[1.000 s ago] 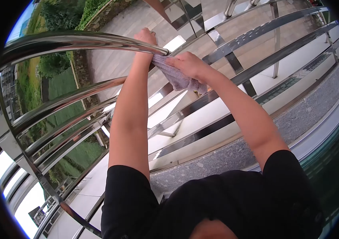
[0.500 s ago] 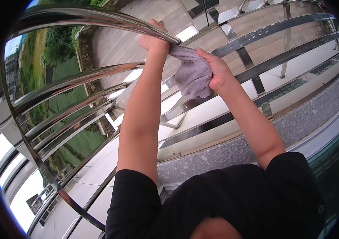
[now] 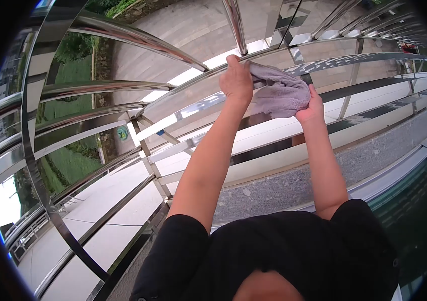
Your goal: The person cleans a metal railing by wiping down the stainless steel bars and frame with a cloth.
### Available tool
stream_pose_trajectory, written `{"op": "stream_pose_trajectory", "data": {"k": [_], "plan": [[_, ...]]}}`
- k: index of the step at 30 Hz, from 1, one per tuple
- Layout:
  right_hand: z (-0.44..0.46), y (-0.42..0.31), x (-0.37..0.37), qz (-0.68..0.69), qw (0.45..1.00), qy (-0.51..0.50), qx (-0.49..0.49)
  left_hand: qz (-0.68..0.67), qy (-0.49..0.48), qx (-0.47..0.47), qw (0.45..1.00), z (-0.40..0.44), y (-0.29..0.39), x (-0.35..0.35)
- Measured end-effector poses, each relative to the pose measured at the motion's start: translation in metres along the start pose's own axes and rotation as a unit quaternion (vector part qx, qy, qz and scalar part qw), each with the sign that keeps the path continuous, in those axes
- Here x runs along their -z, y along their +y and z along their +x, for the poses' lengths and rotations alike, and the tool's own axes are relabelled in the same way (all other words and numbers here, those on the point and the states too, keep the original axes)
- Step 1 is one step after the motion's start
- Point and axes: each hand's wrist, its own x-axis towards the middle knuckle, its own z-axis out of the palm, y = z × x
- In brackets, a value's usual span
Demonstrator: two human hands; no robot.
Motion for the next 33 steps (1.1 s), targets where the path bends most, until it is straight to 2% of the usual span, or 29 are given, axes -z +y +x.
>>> {"op": "stream_pose_trajectory", "data": {"k": [1,4,5,7,8,10,12,13,15,16,17,20,21,23,24,25,26,27,28,30,31,33], "plan": [[-0.003,-0.013,0.006,-0.009,1.000,0.001,0.030,-0.037,0.011,0.024,0.999,-0.019,-0.004,-0.004],[-0.038,-0.039,0.018,-0.240,0.949,-0.180,0.097,-0.138,0.012,0.046,0.989,-0.057,-0.022,-0.001],[-0.044,-0.048,0.019,-0.350,0.912,-0.166,0.138,-0.169,0.006,0.047,0.984,-0.065,-0.029,0.005],[-0.057,-0.058,0.009,-0.545,0.798,-0.136,0.219,-0.322,0.036,0.024,0.946,-0.071,-0.037,0.023],[-0.061,-0.059,0.000,-0.576,0.738,-0.104,0.336,-0.395,0.051,0.008,0.917,-0.073,-0.039,0.034],[-0.082,-0.050,-0.038,-0.603,0.578,-0.040,0.548,-0.405,0.078,-0.086,0.907,-0.082,-0.032,0.067],[-0.097,-0.045,-0.064,-0.616,0.554,0.038,0.559,-0.399,0.109,-0.155,0.897,-0.090,-0.027,0.087],[-0.099,-0.041,-0.074,-0.619,0.540,0.076,0.565,-0.438,0.085,-0.104,0.889,-0.098,-0.022,0.094],[-0.075,-0.026,-0.068,-0.463,0.749,0.026,0.473,-0.444,0.082,-0.116,0.884,-0.111,-0.021,0.097],[-0.056,-0.019,-0.062,-0.375,0.831,-0.002,0.410,-0.449,0.084,-0.121,0.881,-0.116,-0.021,0.096],[-0.039,-0.013,-0.055,-0.318,0.835,-0.057,0.446,-0.438,0.088,-0.146,0.883,-0.122,-0.026,0.092],[-0.035,0.006,-0.053,-0.536,0.639,-0.088,0.544,-0.326,0.167,-0.182,0.912,-0.126,-0.040,0.083],[-0.039,0.002,-0.056,-0.658,0.384,-0.053,0.645,-0.402,0.164,-0.137,0.890,-0.126,-0.043,0.080],[-0.065,0.009,-0.071,-0.647,0.418,-0.142,0.622,-0.545,0.154,-0.047,0.823,-0.120,-0.048,0.074],[-0.076,0.010,-0.073,-0.639,0.432,-0.186,0.608,-0.570,0.113,-0.012,0.814,-0.116,-0.050,0.077],[-0.082,0.007,-0.066,-0.595,0.648,-0.229,0.418,-0.594,0.070,0.021,0.801,-0.110,-0.051,0.085],[-0.082,0.000,-0.057,-0.623,0.640,-0.271,0.358,-0.617,0.025,0.054,0.785,-0.104,-0.050,0.090],[-0.079,-0.010,-0.046,-0.647,0.630,-0.311,0.297,-0.646,0.029,0.064,0.760,-0.094,-0.047,0.087],[-0.080,-0.015,-0.043,-0.666,0.616,-0.348,0.236,-0.636,0.009,0.055,0.770,-0.083,-0.045,0.087],[-0.097,-0.013,-0.038,-0.693,0.620,-0.354,0.101,-0.611,-0.037,0.034,0.790,-0.064,-0.038,0.093],[-0.103,-0.008,-0.041,-0.700,0.619,-0.355,0.033,-0.580,-0.027,0.009,0.814,-0.058,-0.028,0.106],[-0.113,0.001,-0.050,-0.644,0.641,-0.416,-0.028,-0.546,-0.016,-0.055,0.836,-0.045,-0.010,0.126]]}}
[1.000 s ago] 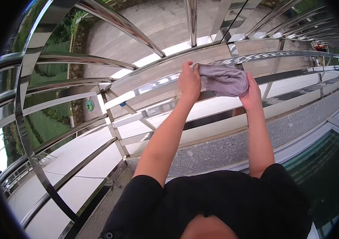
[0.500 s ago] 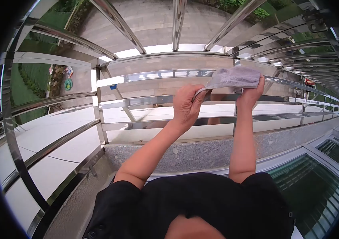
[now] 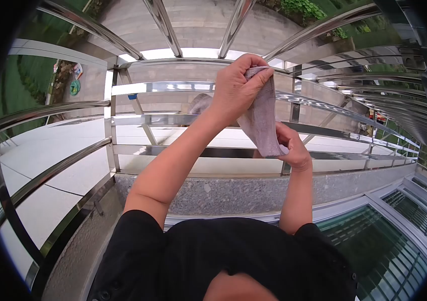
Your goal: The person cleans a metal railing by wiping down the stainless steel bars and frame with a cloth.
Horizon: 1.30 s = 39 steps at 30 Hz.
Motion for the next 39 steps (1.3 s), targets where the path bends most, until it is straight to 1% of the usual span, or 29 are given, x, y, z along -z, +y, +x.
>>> {"op": "stream_pose_trajectory", "data": {"k": [1,2,4,6,7,8,9,11,12,13,14,15,16,17,19,20,22,23,24,25,26,27,29,30,33,34,36,38,39], "plan": [[0.000,-0.002,-0.006,0.038,0.999,-0.034,0.012,0.021,-0.015,-0.028,0.999,0.004,0.011,-0.003],[0.006,-0.003,-0.008,0.179,0.980,-0.084,-0.013,0.022,-0.044,-0.002,0.999,0.006,0.023,-0.004],[0.017,-0.018,-0.018,0.249,0.963,-0.089,0.054,0.020,-0.097,0.042,0.994,0.008,0.043,-0.005],[0.032,-0.024,-0.028,0.206,0.975,-0.054,0.061,0.079,-0.162,0.005,0.984,-0.003,0.050,-0.005],[0.036,-0.025,-0.033,0.129,0.991,-0.013,0.032,0.104,-0.196,-0.011,0.975,-0.008,0.051,-0.004],[0.038,-0.019,-0.039,0.008,0.993,0.113,0.027,0.211,-0.193,-0.123,0.950,-0.013,0.041,-0.003],[0.041,-0.018,-0.043,0.125,0.980,0.150,0.047,0.175,-0.131,-0.129,0.967,-0.018,0.029,-0.001],[0.053,-0.019,-0.044,0.353,0.909,0.204,0.088,0.109,0.004,-0.137,0.985,-0.026,0.005,0.006],[0.057,-0.023,-0.043,0.411,0.879,0.229,0.079,0.244,0.068,-0.203,0.946,-0.034,-0.007,0.012],[0.058,-0.022,-0.045,0.449,0.859,0.242,0.049,0.255,0.119,-0.188,0.941,-0.049,-0.019,0.016],[0.065,-0.019,-0.055,0.486,0.839,0.243,0.008,0.265,0.083,-0.180,0.944,-0.091,-0.039,0.018],[0.065,-0.017,-0.056,0.518,0.814,0.261,-0.020,0.221,0.006,-0.186,0.957,-0.109,-0.049,0.013],[0.066,-0.003,-0.060,0.550,0.802,0.233,0.017,0.185,-0.070,-0.177,0.964,-0.119,-0.054,0.009],[0.063,0.005,-0.063,0.543,0.804,0.242,0.015,0.156,-0.068,-0.142,0.975,-0.132,-0.062,0.004],[0.060,0.009,-0.076,0.534,0.805,0.257,0.014,0.037,-0.025,-0.082,0.996,-0.135,-0.075,0.005],[0.055,0.003,-0.078,0.494,0.833,0.247,0.030,0.071,-0.040,-0.098,0.992,-0.134,-0.083,0.008],[0.051,-0.008,-0.075,0.505,0.827,0.238,0.067,0.141,-0.067,-0.129,0.979,-0.124,-0.093,0.014],[0.048,-0.014,-0.071,0.510,0.823,0.234,0.089,0.152,-0.048,-0.114,0.981,-0.121,-0.094,0.013],[0.043,-0.020,-0.066,0.499,0.836,0.183,0.136,0.164,-0.030,-0.102,0.981,-0.114,-0.093,0.011],[0.042,-0.028,-0.060,0.472,0.848,0.166,0.176,0.175,-0.012,-0.090,0.980,-0.108,-0.093,0.009],[0.041,-0.038,-0.054,0.443,0.857,0.149,0.216,0.171,-0.013,-0.083,0.982,-0.100,-0.101,0.008],[0.041,-0.049,-0.048,0.413,0.864,0.131,0.255,0.119,-0.006,-0.075,0.990,-0.092,-0.101,0.007],[0.045,-0.075,-0.037,0.224,0.894,0.126,0.367,0.013,0.005,-0.052,0.999,-0.080,-0.096,-0.001],[0.049,-0.088,-0.034,0.126,0.892,0.122,0.416,-0.033,0.014,-0.073,0.997,-0.071,-0.081,-0.004],[0.068,-0.123,-0.032,-0.026,0.847,0.199,0.492,-0.096,0.040,-0.091,0.990,-0.053,-0.041,-0.009],[0.070,-0.122,-0.027,0.031,0.845,0.204,0.493,-0.112,0.043,-0.105,0.987,-0.048,-0.035,-0.008],[0.068,-0.121,-0.013,0.143,0.835,0.211,0.488,-0.138,0.035,-0.049,0.989,-0.049,-0.028,-0.003],[0.052,-0.111,-0.005,0.197,0.848,0.303,0.389,-0.180,0.034,0.004,0.983,-0.057,-0.027,0.007],[0.044,-0.102,0.001,0.221,0.847,0.348,0.335,-0.068,0.020,-0.074,0.995,-0.063,-0.032,0.018]]}}
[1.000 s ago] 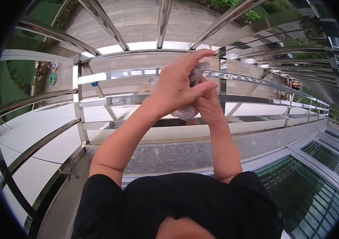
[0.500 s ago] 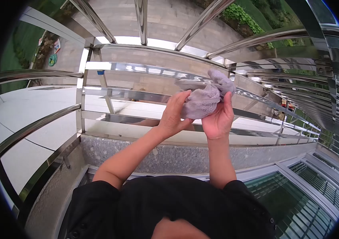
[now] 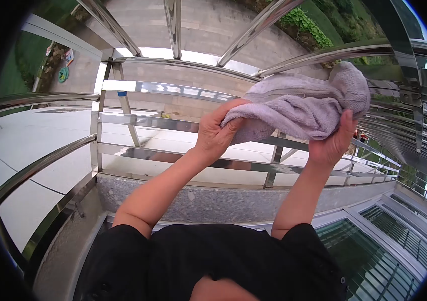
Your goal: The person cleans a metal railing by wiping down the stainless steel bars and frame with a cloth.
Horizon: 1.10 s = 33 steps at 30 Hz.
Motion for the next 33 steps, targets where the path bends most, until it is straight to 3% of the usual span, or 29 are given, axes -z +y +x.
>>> {"op": "stream_pose_trajectory", "data": {"k": [2,3,5,6,7,8,9,11,14,15,18,19,20,22,23,26,29,33], "plan": [[-0.003,0.013,0.049,-0.312,0.950,0.007,0.004,0.217,-0.059,-0.149,0.963,-0.017,-0.008,0.024],[-0.005,0.015,0.070,-0.378,0.925,-0.006,-0.028,0.304,-0.042,-0.182,0.934,-0.021,0.005,0.029],[-0.009,0.017,0.096,-0.500,0.861,-0.034,-0.091,0.079,-0.035,-0.034,0.996,-0.044,0.007,0.032],[-0.012,0.020,0.083,-0.410,0.906,0.005,-0.105,-0.036,-0.027,0.039,0.998,-0.055,0.007,0.034],[-0.018,0.026,0.057,-0.314,0.941,0.043,-0.117,-0.163,-0.032,0.179,0.970,-0.064,0.006,0.037],[-0.021,0.031,0.041,-0.214,0.965,0.081,-0.126,-0.169,-0.036,0.185,0.967,-0.061,0.012,0.036],[-0.017,0.042,0.044,-0.160,0.979,0.057,-0.110,-0.177,-0.043,0.191,0.965,-0.055,0.022,0.030],[-0.013,0.059,0.021,-0.130,0.986,0.023,-0.098,-0.108,-0.034,0.142,0.983,-0.045,0.026,0.018],[-0.018,0.099,-0.006,-0.058,0.993,-0.010,-0.098,-0.041,-0.060,0.239,0.968,-0.028,0.020,0.013],[-0.022,0.112,-0.019,-0.070,0.994,-0.024,-0.076,-0.049,-0.049,0.288,0.955,-0.025,0.014,0.011],[-0.008,0.148,-0.047,-0.114,0.990,-0.070,0.036,-0.182,0.056,0.263,0.946,-0.003,0.003,0.003],[-0.001,0.146,-0.054,-0.229,0.968,-0.091,0.042,-0.181,0.059,0.217,0.958,0.002,-0.001,0.002],[0.012,0.153,-0.054,-0.330,0.934,-0.075,0.110,-0.169,0.067,0.194,0.964,0.009,-0.002,0.000],[0.047,0.176,-0.048,-0.517,0.822,-0.038,0.236,-0.145,0.083,0.150,0.974,0.020,-0.004,-0.004],[0.062,0.190,-0.037,-0.427,0.895,-0.033,0.120,-0.114,0.089,0.170,0.975,0.024,-0.010,-0.003],[0.054,0.228,-0.028,-0.650,0.754,-0.004,0.094,-0.086,0.078,0.230,0.966,0.021,-0.030,0.005],[0.052,0.241,-0.021,-0.669,0.734,-0.046,0.107,-0.091,0.101,0.263,0.955,0.008,-0.032,0.009],[0.035,0.233,-0.009,-0.646,0.749,-0.066,0.129,-0.074,0.105,0.279,0.952,-0.013,-0.036,0.014]]}}
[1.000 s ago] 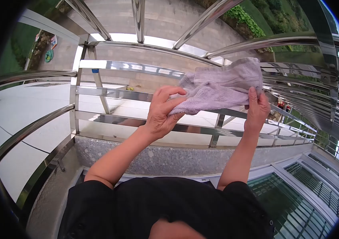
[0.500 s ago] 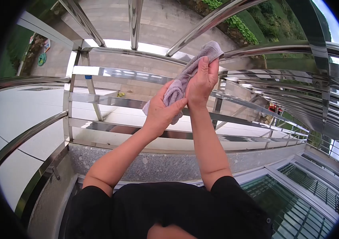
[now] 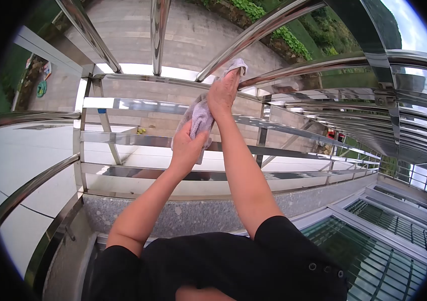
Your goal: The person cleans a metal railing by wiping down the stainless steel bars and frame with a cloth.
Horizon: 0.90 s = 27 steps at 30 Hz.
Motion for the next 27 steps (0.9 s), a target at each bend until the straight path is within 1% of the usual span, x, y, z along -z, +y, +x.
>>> {"op": "stream_pose_trajectory", "data": {"k": [2,3,5,6,7,8,9,12,15,16,18,19,20,21,23,24,25,26,27], "plan": [[-0.020,0.003,0.006,-0.028,0.999,-0.027,0.001,0.038,-0.013,-0.001,0.999,-0.009,-0.008,0.009],[-0.030,0.009,0.007,0.004,1.000,-0.023,-0.006,0.058,-0.019,0.000,0.998,-0.014,-0.010,0.013],[-0.045,0.021,0.008,0.071,0.997,-0.014,-0.019,0.056,-0.038,0.007,0.998,-0.024,-0.010,0.017],[-0.053,0.011,0.024,0.170,0.981,-0.013,-0.096,0.054,-0.046,0.011,0.997,-0.030,-0.011,0.018],[-0.061,0.008,0.037,0.322,0.937,0.017,-0.131,0.053,-0.065,0.009,0.996,-0.035,-0.009,0.017],[-0.066,0.006,0.048,0.466,0.868,0.047,-0.163,0.051,-0.083,0.006,0.995,-0.040,-0.004,0.015],[-0.067,0.006,0.057,0.596,0.776,0.075,-0.194,0.048,-0.101,0.005,0.994,-0.044,0.001,0.012],[-0.047,0.000,0.097,0.600,0.765,0.076,-0.223,0.029,-0.116,-0.004,0.993,-0.037,0.013,-0.008],[-0.016,0.012,0.087,0.479,0.840,0.114,-0.229,-0.004,-0.130,0.012,0.991,-0.013,0.020,-0.023],[-0.016,0.033,0.080,0.484,0.836,0.122,-0.229,-0.019,-0.134,0.012,0.991,-0.001,0.025,-0.030],[-0.028,0.056,0.085,0.435,0.872,-0.004,-0.224,-0.005,-0.094,-0.019,0.995,0.019,0.015,-0.038],[-0.035,0.061,0.079,0.424,0.885,-0.025,-0.192,0.001,-0.071,-0.031,0.997,0.025,0.011,-0.038],[-0.031,0.056,0.079,0.373,0.910,-0.043,-0.174,0.038,-0.075,-0.039,0.996,0.025,0.017,-0.036],[-0.027,0.053,0.082,0.320,0.932,-0.060,-0.160,0.038,-0.082,-0.035,0.995,0.024,0.017,-0.035],[-0.021,0.057,0.085,0.299,0.935,-0.043,-0.185,0.045,-0.098,-0.026,0.994,0.018,0.019,-0.032],[-0.015,0.055,0.085,0.292,0.936,-0.035,-0.194,0.043,-0.093,-0.047,0.994,0.013,0.021,-0.031],[-0.009,0.040,0.094,0.391,0.895,0.020,-0.213,0.001,-0.087,-0.051,0.995,0.003,0.036,-0.034],[-0.009,0.029,0.111,0.483,0.842,0.070,-0.231,-0.017,-0.093,-0.062,0.994,-0.003,0.048,-0.034],[-0.008,0.012,0.129,0.568,0.776,0.116,-0.248,-0.035,-0.097,-0.070,0.992,-0.009,0.059,-0.034]]}}
